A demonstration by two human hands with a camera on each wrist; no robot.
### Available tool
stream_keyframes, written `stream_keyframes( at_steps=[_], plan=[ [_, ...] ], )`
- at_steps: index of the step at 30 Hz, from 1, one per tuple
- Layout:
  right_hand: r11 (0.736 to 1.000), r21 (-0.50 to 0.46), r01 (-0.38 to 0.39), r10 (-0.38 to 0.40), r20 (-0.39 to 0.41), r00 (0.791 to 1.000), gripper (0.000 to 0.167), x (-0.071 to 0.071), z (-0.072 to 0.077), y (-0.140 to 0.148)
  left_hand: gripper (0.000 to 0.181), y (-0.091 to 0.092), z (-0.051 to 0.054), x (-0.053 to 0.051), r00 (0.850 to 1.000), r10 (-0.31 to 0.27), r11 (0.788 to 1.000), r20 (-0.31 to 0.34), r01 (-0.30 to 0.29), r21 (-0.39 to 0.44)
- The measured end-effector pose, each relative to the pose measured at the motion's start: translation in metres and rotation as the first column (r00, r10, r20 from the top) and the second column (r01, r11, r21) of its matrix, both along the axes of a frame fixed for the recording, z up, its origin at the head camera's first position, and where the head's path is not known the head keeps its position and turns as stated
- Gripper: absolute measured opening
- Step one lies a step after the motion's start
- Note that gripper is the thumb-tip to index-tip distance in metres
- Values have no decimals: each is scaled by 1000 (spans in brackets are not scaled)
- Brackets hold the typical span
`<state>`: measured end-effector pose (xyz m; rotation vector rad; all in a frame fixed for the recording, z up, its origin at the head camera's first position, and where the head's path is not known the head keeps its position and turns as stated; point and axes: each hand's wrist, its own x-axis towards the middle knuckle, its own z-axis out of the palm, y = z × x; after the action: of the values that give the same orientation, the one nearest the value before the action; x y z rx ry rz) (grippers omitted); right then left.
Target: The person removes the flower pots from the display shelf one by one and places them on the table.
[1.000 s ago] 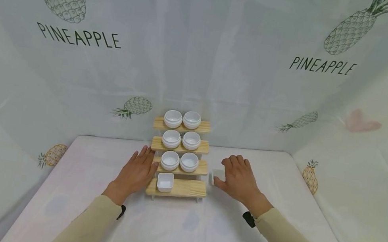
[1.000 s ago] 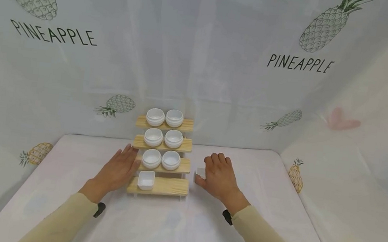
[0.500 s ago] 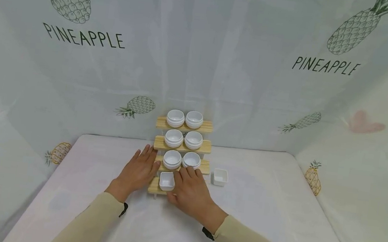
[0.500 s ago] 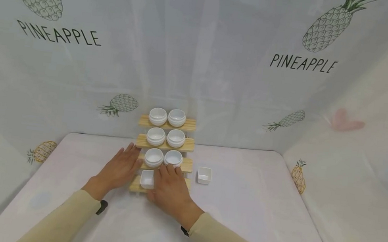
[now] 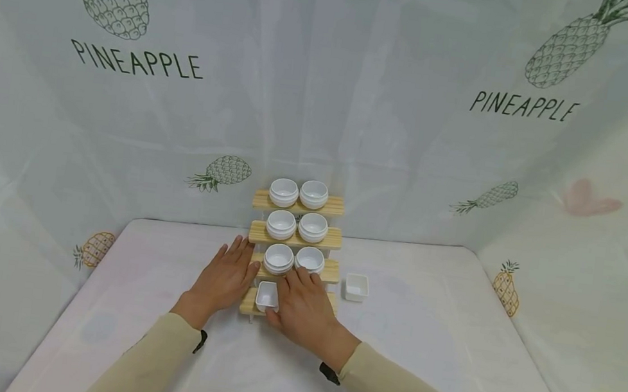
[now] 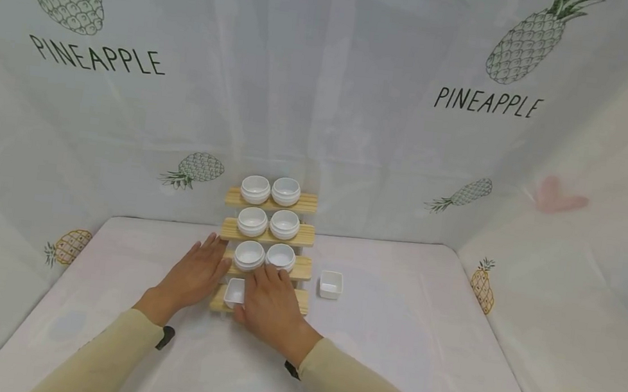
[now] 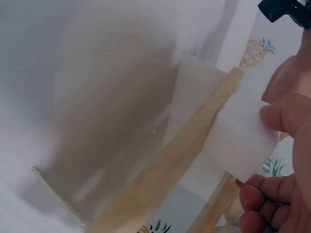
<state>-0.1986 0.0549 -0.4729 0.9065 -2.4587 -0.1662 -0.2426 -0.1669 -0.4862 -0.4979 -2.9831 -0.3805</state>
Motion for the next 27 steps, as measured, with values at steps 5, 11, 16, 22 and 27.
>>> stream_keyframes(
  at_steps=[5,11,16,22,27],
  plan=[
    [999,32,-10,9,31,999,54,3,10,5,67,2,0,2,1000,-4,1000,4,4,4],
    [998,35,-61,61,-6,998,53,4,17,19,67,2,1,5,1000,7,1000,8,-7,7],
    [996,18,-86,86,-25,996,53,4,19,33,67,1,3,4,1000,6,1000,13,-6,16],
    [996,3,-90,90,-25,996,52,3,24,56,67,-1,1,0,1000,-7,999,-14,7,38],
    [997,-15,-72,72,-8,997,54,1,27,85,70,-2,-2,-4,999,-21,999,-27,22,49]
  ],
)
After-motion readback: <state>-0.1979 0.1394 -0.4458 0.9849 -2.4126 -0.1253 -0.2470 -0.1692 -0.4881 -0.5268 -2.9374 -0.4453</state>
